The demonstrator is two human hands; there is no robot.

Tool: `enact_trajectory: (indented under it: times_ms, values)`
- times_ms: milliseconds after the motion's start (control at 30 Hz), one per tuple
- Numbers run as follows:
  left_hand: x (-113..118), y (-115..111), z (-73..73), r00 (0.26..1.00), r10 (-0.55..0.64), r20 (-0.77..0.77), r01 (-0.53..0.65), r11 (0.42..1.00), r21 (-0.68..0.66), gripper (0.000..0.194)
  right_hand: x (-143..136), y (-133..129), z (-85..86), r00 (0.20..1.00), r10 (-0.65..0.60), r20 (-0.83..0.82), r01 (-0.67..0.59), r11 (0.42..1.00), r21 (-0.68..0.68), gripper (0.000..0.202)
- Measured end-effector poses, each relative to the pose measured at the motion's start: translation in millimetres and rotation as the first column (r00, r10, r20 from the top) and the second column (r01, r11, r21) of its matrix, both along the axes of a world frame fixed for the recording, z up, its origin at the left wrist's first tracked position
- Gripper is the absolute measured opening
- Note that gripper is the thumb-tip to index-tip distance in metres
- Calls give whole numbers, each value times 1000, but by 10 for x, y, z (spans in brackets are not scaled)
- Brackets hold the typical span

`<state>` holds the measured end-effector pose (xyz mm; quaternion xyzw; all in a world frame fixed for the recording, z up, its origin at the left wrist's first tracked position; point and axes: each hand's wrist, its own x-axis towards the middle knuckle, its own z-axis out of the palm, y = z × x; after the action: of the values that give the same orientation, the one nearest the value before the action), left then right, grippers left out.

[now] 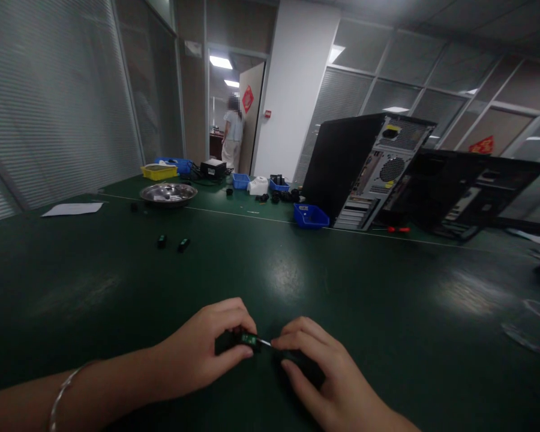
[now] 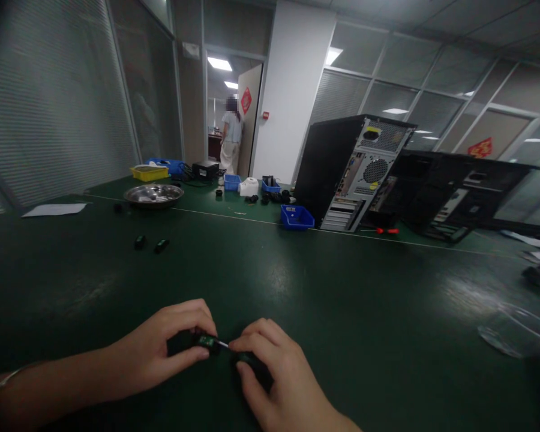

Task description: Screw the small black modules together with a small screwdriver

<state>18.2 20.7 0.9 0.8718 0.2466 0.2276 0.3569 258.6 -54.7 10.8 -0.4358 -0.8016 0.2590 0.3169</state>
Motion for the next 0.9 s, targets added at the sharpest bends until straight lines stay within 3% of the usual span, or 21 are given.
enact_trajectory:
  times_ms: [200, 600, 900]
  values:
    - [32, 9, 4, 997, 72, 20, -71, 997, -39, 15, 6, -8, -12, 1000, 6, -9, -7, 999, -44, 32]
    - [52, -50, -1, 981, 185, 63, -177, 977, -120, 16, 2, -2, -71, 1000, 28, 8, -29, 999, 29, 44]
    - [94, -72, -2, 986, 156, 56, -145, 974, -174, 13, -8, -13, -75, 999, 29, -16, -28, 999, 47, 44]
